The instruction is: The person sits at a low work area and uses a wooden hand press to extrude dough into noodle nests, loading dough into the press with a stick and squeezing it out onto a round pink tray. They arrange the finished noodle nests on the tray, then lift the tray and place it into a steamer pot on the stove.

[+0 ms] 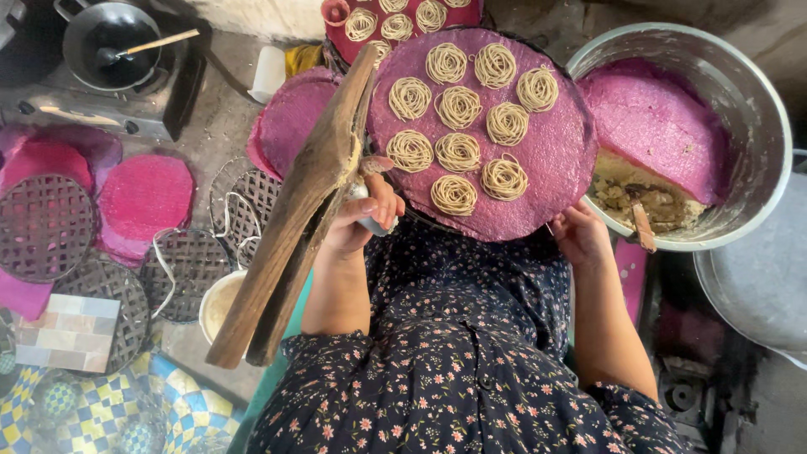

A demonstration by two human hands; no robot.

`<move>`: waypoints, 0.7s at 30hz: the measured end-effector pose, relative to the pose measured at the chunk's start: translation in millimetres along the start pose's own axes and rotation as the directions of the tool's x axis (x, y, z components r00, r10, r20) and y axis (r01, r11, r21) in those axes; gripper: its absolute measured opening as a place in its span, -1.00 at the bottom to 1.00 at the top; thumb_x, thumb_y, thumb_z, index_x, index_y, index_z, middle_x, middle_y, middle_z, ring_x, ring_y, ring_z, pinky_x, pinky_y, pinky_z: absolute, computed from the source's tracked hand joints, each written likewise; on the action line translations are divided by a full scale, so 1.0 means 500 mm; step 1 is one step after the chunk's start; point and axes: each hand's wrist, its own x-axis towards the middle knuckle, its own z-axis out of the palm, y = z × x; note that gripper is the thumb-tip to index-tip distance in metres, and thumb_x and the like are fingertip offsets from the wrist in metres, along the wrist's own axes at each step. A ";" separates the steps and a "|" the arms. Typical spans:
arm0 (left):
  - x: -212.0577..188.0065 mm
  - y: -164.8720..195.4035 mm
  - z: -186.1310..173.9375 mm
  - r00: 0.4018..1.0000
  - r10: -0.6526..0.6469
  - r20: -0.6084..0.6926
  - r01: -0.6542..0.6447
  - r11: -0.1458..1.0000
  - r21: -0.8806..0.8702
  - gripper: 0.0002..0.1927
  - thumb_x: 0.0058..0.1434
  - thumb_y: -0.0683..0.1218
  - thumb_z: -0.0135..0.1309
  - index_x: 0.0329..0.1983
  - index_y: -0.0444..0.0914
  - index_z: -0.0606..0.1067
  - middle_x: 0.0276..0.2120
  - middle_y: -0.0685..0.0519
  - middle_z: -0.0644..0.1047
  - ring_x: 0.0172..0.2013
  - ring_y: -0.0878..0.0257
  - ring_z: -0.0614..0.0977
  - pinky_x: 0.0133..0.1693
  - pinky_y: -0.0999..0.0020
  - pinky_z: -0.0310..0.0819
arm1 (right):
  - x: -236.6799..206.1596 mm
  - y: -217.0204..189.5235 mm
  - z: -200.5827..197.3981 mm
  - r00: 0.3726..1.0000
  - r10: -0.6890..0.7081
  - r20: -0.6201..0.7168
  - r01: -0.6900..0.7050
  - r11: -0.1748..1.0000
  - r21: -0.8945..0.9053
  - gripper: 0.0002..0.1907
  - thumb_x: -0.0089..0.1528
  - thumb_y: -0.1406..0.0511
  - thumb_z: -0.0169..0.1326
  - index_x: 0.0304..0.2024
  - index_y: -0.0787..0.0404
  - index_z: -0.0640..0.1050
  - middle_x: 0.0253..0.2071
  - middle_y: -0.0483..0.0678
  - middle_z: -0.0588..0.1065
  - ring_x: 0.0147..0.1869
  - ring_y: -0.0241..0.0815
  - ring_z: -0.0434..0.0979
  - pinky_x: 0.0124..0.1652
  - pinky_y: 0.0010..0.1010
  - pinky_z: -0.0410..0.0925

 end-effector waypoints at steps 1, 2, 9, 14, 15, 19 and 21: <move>0.000 -0.001 0.001 1.000 0.008 0.001 -0.008 1.000 0.007 -0.42 0.25 -0.14 0.22 0.27 -0.45 0.34 -0.50 0.04 0.45 -0.43 0.18 0.54 -0.10 0.15 0.51 | 0.002 0.001 0.000 1.000 -0.014 0.004 0.014 0.999 -0.030 -0.73 0.38 0.49 -0.08 0.10 0.24 0.50 -0.22 -0.08 0.53 -0.27 -0.31 0.51 -0.28 -0.58 0.43; -0.001 -0.002 0.002 1.000 0.014 0.003 -0.014 1.000 0.003 -0.43 0.25 -0.14 0.22 0.27 -0.46 0.35 -0.50 0.04 0.45 -0.43 0.18 0.55 -0.10 0.16 0.51 | 0.002 0.004 -0.001 1.000 -0.027 0.008 0.028 0.998 -0.060 -0.73 0.37 0.51 -0.07 0.09 0.23 0.49 -0.20 -0.08 0.54 -0.27 -0.32 0.50 -0.29 -0.58 0.41; -0.001 0.005 0.001 0.998 0.053 0.015 -0.053 0.999 0.007 -0.43 0.26 -0.15 0.22 0.27 -0.48 0.36 -0.49 0.01 0.47 -0.44 0.17 0.56 -0.12 0.15 0.53 | -0.070 0.082 0.063 0.985 -0.126 -0.117 0.120 0.991 -0.064 -0.76 0.31 0.51 -0.13 0.01 0.25 0.42 -0.12 -0.05 0.55 -0.17 -0.28 0.59 -0.12 -0.45 0.49; 0.000 -0.003 0.000 1.000 0.024 0.012 -0.024 1.000 0.005 -0.41 0.24 -0.16 0.24 0.27 -0.50 0.35 -0.48 -0.02 0.49 -0.43 0.14 0.57 -0.11 0.13 0.55 | -0.121 0.207 0.137 0.969 -0.233 -0.078 0.240 0.965 0.109 -0.68 0.32 0.55 -0.08 0.11 0.23 0.45 -0.20 -0.08 0.50 -0.34 -0.29 0.45 -0.14 -0.35 0.50; 0.000 -0.007 0.002 1.000 0.019 0.010 -0.019 1.000 -0.002 -0.41 0.24 -0.16 0.24 0.27 -0.50 0.35 -0.48 -0.03 0.49 -0.43 0.14 0.57 -0.11 0.13 0.55 | -0.125 0.226 0.155 0.969 -0.230 -0.086 0.241 0.959 0.150 -0.72 0.36 0.53 -0.07 0.10 0.22 0.45 -0.21 -0.07 0.50 -0.36 -0.29 0.44 -0.11 -0.31 0.53; 0.008 -0.011 0.012 0.999 0.002 0.034 -0.002 1.000 0.022 -0.38 0.22 -0.16 0.26 0.27 -0.54 0.34 -0.48 -0.04 0.48 -0.44 0.13 0.57 -0.11 0.13 0.55 | -0.116 0.248 0.238 0.981 -0.163 -0.107 0.174 0.979 0.109 -0.72 0.33 0.53 -0.08 0.07 0.23 0.41 -0.11 -0.05 0.53 -0.07 -0.17 0.59 -0.04 -0.31 0.53; 0.016 -0.008 0.016 0.998 -0.032 0.046 0.028 0.996 0.085 -0.40 0.20 -0.13 0.28 0.23 -0.50 0.38 -0.47 -0.03 0.49 -0.44 0.12 0.58 -0.13 0.13 0.56 | -0.111 0.256 0.276 0.986 -0.110 -0.123 0.121 0.989 0.086 -0.67 0.28 0.54 -0.09 0.07 0.23 0.42 -0.08 -0.02 0.55 -0.05 -0.12 0.61 -0.04 -0.28 0.54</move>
